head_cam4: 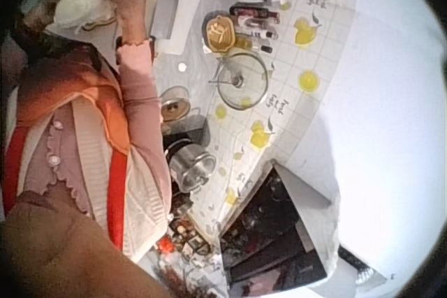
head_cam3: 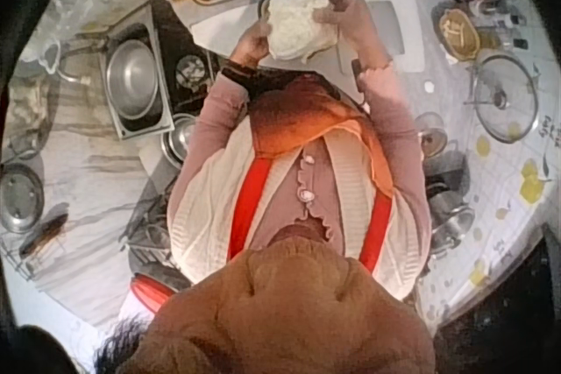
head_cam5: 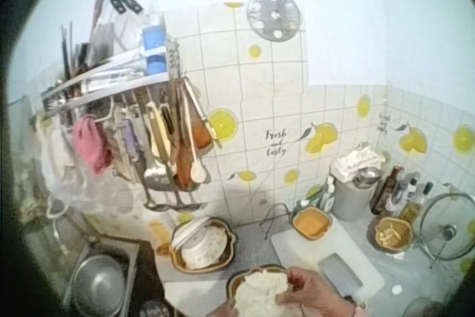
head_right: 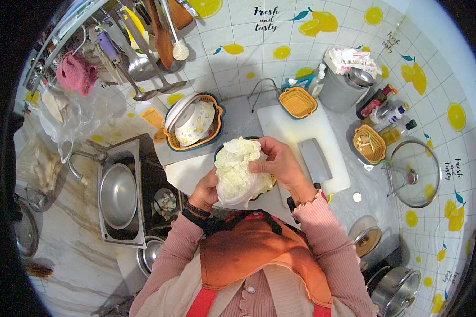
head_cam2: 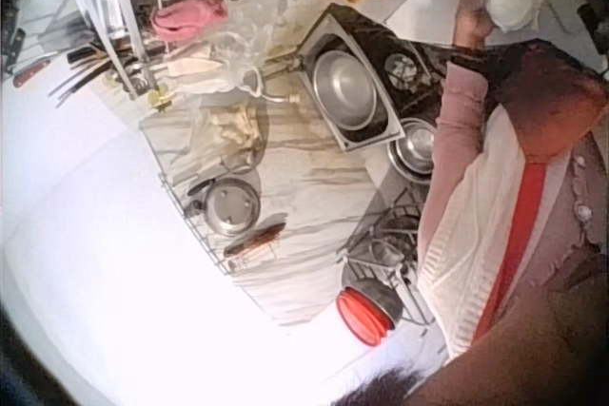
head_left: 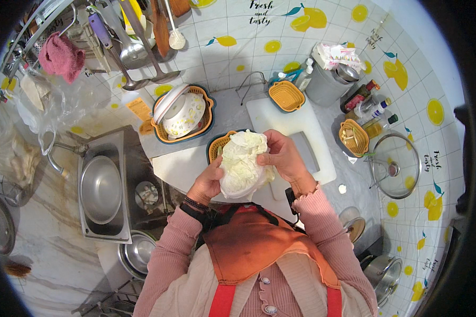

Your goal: The person moves a pot on the stove, retrieves a kettle, and then prepares cabbage by peeling off outer leaves and washing them in a colander under running water. The person uses a knife to trim the cabbage core and places the leaves into a basket.

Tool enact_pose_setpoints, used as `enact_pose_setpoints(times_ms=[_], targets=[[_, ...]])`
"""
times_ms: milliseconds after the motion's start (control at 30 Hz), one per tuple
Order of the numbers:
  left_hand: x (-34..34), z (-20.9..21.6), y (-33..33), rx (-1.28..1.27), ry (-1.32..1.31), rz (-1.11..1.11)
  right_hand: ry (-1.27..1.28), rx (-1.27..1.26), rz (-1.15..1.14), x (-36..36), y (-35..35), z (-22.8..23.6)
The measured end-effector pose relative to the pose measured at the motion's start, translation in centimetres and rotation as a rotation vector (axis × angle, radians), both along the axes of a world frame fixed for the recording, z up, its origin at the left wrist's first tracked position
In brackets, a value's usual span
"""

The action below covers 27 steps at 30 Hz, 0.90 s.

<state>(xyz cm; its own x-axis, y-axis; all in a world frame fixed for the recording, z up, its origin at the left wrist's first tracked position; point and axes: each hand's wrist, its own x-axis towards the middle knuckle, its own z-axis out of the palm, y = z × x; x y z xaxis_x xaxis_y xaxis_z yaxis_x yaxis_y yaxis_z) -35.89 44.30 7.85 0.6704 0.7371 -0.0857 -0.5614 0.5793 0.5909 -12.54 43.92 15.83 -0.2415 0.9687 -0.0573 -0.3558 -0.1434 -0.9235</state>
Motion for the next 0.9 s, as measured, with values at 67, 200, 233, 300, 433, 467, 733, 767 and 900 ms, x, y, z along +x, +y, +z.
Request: enact_pose_setpoints(times_ms=[67, 200, 233, 300, 433, 467, 733, 767, 900], targets=[[0.6, 0.1, 0.2, -0.049, -0.015, 0.025, -0.103, 0.016, -0.057, 0.1, -0.2, 0.4], [1.9, 0.2, 0.5, -0.229, -0.103, 0.092, -0.155, 0.056, -0.148, 0.3, -0.8, 1.1], [2.2, 0.2, 0.5, -0.261, -0.153, 0.095, -0.152, 0.062, -0.162, 0.2, -0.9, 1.2], [2.4, 0.3, 0.5, -0.286, -0.124, 0.122, -0.227, 0.094, -0.201, 0.4, -1.0, 1.4], [1.9, 0.8, 0.9, -0.302, -0.077, 0.167, -0.375, 0.131, -0.199, 0.9, -0.9, 1.7], [1.9, 0.9, 1.0, -0.277, -0.037, 0.169, -0.380, 0.133, -0.179, 0.9, -0.8, 1.8], [2.1, 0.9, 1.9, -0.082, 0.121, 0.333, -0.521, 0.072, -0.072, 0.9, -0.6, 1.7], [2.1, 0.8, 2.0, -0.100, 0.120, 0.365, -0.426, 0.060, -0.071, 0.9, -0.6, 1.4], [1.6, 0.5, 2.7, -0.167, 0.144, 0.463, -0.373, 0.062, -0.096, 0.5, -0.9, -0.2]])
